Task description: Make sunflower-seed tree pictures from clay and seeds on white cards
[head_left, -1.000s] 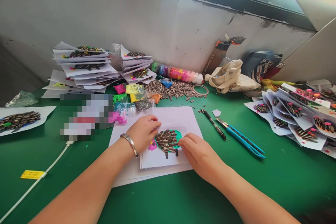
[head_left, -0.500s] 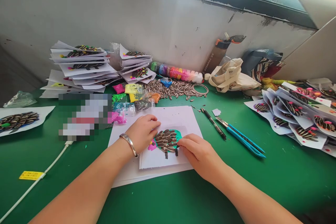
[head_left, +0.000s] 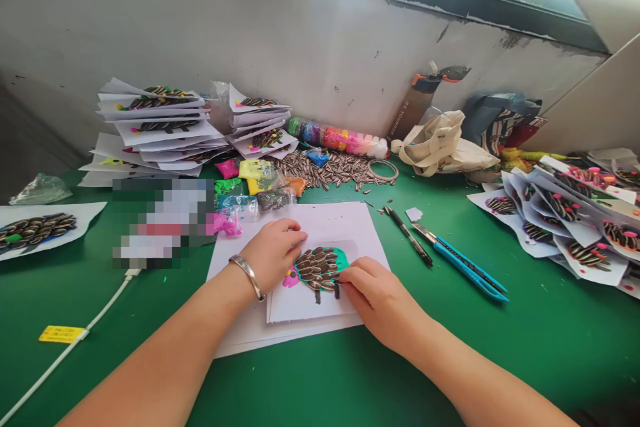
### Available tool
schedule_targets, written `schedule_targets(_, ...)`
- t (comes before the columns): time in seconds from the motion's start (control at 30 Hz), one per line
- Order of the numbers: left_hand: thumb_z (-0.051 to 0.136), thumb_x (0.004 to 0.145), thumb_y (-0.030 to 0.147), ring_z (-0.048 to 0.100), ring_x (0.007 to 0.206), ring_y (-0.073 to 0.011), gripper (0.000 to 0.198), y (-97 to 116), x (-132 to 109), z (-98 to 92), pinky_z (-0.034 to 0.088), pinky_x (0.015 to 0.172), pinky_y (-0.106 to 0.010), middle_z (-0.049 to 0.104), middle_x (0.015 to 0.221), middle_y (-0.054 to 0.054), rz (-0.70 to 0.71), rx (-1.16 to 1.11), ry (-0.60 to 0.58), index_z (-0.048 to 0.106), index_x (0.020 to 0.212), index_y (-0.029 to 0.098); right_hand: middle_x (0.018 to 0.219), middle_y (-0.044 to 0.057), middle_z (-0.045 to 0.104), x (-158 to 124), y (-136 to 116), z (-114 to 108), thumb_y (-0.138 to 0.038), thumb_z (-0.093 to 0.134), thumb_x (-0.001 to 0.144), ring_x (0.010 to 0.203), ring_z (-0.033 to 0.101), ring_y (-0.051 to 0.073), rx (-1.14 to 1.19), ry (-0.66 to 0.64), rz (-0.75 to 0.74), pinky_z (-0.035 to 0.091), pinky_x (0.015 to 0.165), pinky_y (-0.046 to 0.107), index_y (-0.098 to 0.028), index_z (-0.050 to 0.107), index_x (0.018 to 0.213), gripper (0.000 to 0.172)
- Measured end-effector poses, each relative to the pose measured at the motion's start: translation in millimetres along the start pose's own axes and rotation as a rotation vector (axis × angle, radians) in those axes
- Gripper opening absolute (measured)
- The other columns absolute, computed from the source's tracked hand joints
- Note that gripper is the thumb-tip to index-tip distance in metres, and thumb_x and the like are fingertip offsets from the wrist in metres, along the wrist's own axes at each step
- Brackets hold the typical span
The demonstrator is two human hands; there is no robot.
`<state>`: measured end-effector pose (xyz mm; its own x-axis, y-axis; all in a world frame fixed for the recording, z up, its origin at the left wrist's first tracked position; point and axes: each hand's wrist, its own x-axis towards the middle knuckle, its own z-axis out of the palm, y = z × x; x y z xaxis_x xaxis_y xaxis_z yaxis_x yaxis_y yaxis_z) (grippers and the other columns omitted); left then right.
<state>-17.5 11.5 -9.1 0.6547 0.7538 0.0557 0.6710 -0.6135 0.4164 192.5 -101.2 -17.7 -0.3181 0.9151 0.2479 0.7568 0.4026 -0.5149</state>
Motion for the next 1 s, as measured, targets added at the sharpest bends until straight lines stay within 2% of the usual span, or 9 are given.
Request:
schedule_targets(0.3,0.048,0.083,0.011,0.058,0.102,-0.0252,0.029,1.2,0.7,-1.4,0.047,0.093,-0.041,0.061,0.112,-0.011,0.015,-0.017,0.005,0.070,0.100,0.018,0.082,0.004,0.055,7.0,-1.6,5.0,-0.007,0.041,0.089,0.073,0.051,0.016,0.051,0.020,-0.060,0.045,0.061,0.025,-0.019,0.057,0.086,0.020)
schedule_targets(0.5,0.048,0.083,0.011,0.056,0.104,-0.0258,0.030,-0.1,1.2,-0.4,0.045,0.096,-0.042,0.060,0.114,-0.012,0.008,-0.003,-0.008,0.069,0.104,0.016,0.084,0.003,0.058,7.0,0.2,-1.4,-0.009,0.050,0.086,0.076,0.055,0.015,0.103,-0.005,0.046,0.048,0.066,0.025,-0.021,0.061,0.090,0.017)
schedule_targets(0.6,0.048,0.083,0.012,0.057,0.104,-0.0255,0.029,-1.2,0.8,-0.3,0.046,0.095,-0.042,0.060,0.114,-0.011,0.015,-0.004,-0.006,0.069,0.104,0.017,0.082,0.002,0.057,5.2,1.4,-7.4,-0.009,0.052,0.084,0.073,0.054,0.014,0.096,0.018,0.094,0.046,0.063,0.025,-0.022,0.061,0.092,0.018)
schedule_targets(0.83,0.050,0.082,0.012,0.058,0.101,-0.0244,0.026,-2.4,0.1,0.4,0.047,0.093,-0.041,0.062,0.111,-0.010,0.026,-0.042,0.035,0.070,0.097,0.019,0.080,0.002,0.057,4.2,1.7,-8.1,-0.010,0.050,0.085,0.071,0.054,0.014,0.041,0.018,0.075,0.044,0.060,0.024,-0.022,0.060,0.087,0.016)
schedule_targets(1.0,0.050,0.082,0.011,0.058,0.101,-0.0240,0.027,-1.9,0.2,0.8,0.047,0.093,-0.040,0.062,0.110,-0.010,0.031,-0.034,0.029,0.070,0.098,0.019,0.084,0.003,0.058,3.8,-3.1,-6.3,-0.012,0.054,0.084,0.074,0.054,0.015,0.085,0.022,0.052,0.046,0.063,0.026,-0.022,0.059,0.093,0.014)
